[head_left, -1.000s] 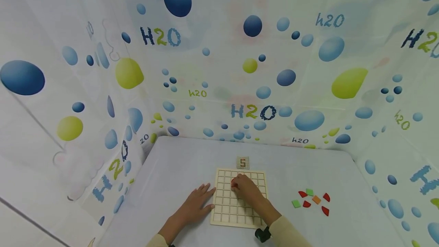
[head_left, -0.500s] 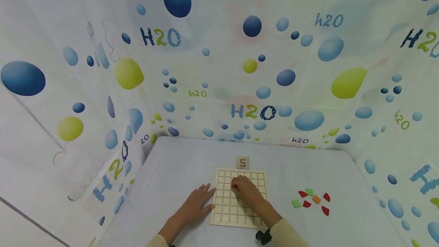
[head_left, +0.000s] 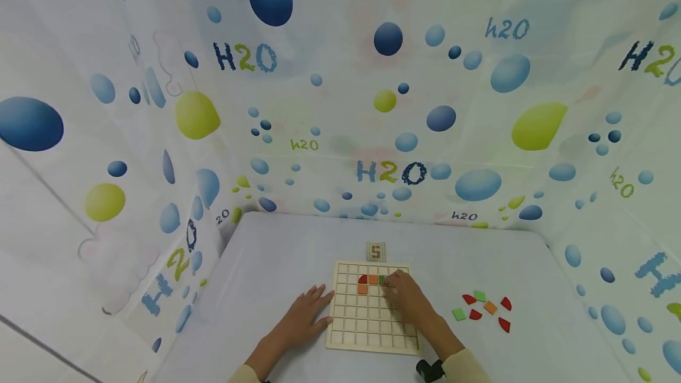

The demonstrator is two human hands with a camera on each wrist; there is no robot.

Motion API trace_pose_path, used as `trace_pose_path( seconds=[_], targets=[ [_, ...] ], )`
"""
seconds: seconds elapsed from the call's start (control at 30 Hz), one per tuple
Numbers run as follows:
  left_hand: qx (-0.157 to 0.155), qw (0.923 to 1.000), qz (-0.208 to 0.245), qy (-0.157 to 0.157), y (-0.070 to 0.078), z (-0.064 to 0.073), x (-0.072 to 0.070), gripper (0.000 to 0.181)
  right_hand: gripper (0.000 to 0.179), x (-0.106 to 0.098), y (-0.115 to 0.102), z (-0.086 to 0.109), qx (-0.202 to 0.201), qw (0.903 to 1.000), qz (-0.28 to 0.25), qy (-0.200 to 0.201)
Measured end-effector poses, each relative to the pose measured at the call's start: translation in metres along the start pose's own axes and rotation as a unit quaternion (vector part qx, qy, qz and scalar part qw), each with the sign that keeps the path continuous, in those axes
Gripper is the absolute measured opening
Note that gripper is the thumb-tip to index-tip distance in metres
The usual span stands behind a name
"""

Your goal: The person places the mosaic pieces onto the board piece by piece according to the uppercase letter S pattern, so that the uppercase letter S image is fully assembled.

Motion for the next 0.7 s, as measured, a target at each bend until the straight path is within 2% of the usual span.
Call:
trace_pose_path(
  seconds=[0.07, 0.17, 0.37, 0.57, 0.7],
  targets=[
    [0.005, 1.0000, 0.002, 0.006, 0.001, 0.000, 0.000, 0.064, 0.013, -0.013, 0.015, 0.004, 0.043, 0.9989, 0.001, 0.017],
    [0.012, 0.9998, 0.003, 0.014, 0.001, 0.000, 0.001, 0.063, 0.016, -0.035, 0.038, 0.012, 0.083, 0.9951, 0.017, 0.050],
    [0.011, 0.9998, 0.011, 0.009, 0.002, 0.000, -0.001, 0.063, 0.020, -0.082, 0.078, 0.035, 0.122, 0.9869, 0.042, 0.097],
    [0.005, 0.9999, 0.013, 0.002, 0.004, -0.001, -0.001, 0.064, 0.030, -0.115, 0.117, 0.060, 0.197, 0.9761, 0.043, 0.081],
    [0.005, 0.9999, 0.013, 0.003, 0.004, 0.000, -0.002, 0.064, 0.035, -0.128, 0.130, 0.074, 0.233, 0.9692, 0.049, 0.065]
  ],
)
Point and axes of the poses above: each hand's wrist, its own z-axis away from the middle knuckle, its own x-axis out of the palm, y = z × x, the point moved 4 cm from there along -z, towards the middle knuckle, and after that the axes turned 6 degrees about y, right-handed, at the moved point
